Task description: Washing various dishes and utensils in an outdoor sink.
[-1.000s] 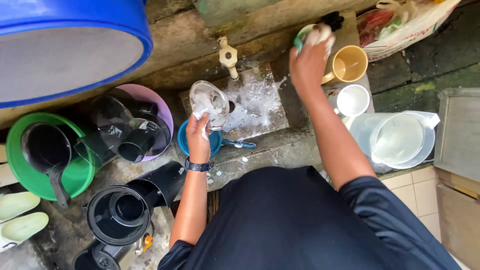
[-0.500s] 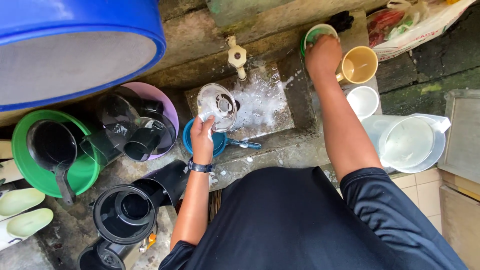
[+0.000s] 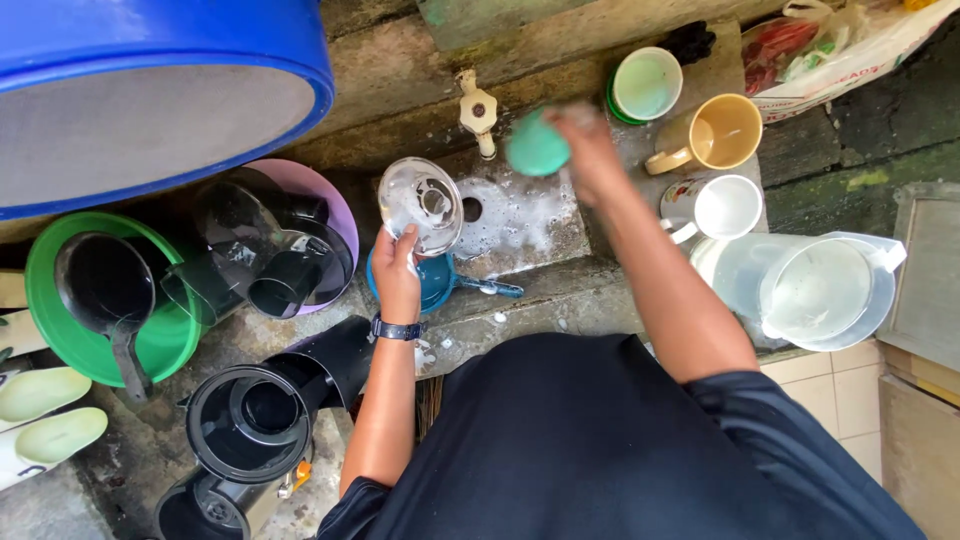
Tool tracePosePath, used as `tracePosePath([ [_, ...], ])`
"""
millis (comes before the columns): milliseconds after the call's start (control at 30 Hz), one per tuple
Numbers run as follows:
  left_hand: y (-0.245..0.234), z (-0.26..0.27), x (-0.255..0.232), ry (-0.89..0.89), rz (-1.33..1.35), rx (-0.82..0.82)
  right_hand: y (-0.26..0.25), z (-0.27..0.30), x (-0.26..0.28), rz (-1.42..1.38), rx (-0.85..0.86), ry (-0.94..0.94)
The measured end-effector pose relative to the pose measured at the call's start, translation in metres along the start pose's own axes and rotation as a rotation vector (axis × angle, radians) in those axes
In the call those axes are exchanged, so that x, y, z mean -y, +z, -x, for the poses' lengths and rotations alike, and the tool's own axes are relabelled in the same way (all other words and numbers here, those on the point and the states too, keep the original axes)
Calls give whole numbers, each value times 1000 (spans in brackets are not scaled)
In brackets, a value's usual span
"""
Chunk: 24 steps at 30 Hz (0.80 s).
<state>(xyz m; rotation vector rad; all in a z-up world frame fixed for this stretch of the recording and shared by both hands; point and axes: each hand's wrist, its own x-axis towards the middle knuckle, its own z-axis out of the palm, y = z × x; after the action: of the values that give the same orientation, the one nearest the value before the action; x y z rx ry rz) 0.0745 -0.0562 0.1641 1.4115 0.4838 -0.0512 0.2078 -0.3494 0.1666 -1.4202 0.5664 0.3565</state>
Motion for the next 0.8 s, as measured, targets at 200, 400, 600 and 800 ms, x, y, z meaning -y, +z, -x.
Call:
tracePosePath([
  [200, -4, 9, -11, 49, -117, -42, 55, -25, -70, -815, 599, 348],
  [400, -12, 8, 4, 70, -54, -39, 89, -72, -132, -184, 379, 117],
  [600, -3, 2, 17, -11, -76, -19, 92, -29, -66, 83, 358, 91],
  [800, 13, -11, 31, 1, -208, 18, 52, -45, -94, 67, 254, 63],
])
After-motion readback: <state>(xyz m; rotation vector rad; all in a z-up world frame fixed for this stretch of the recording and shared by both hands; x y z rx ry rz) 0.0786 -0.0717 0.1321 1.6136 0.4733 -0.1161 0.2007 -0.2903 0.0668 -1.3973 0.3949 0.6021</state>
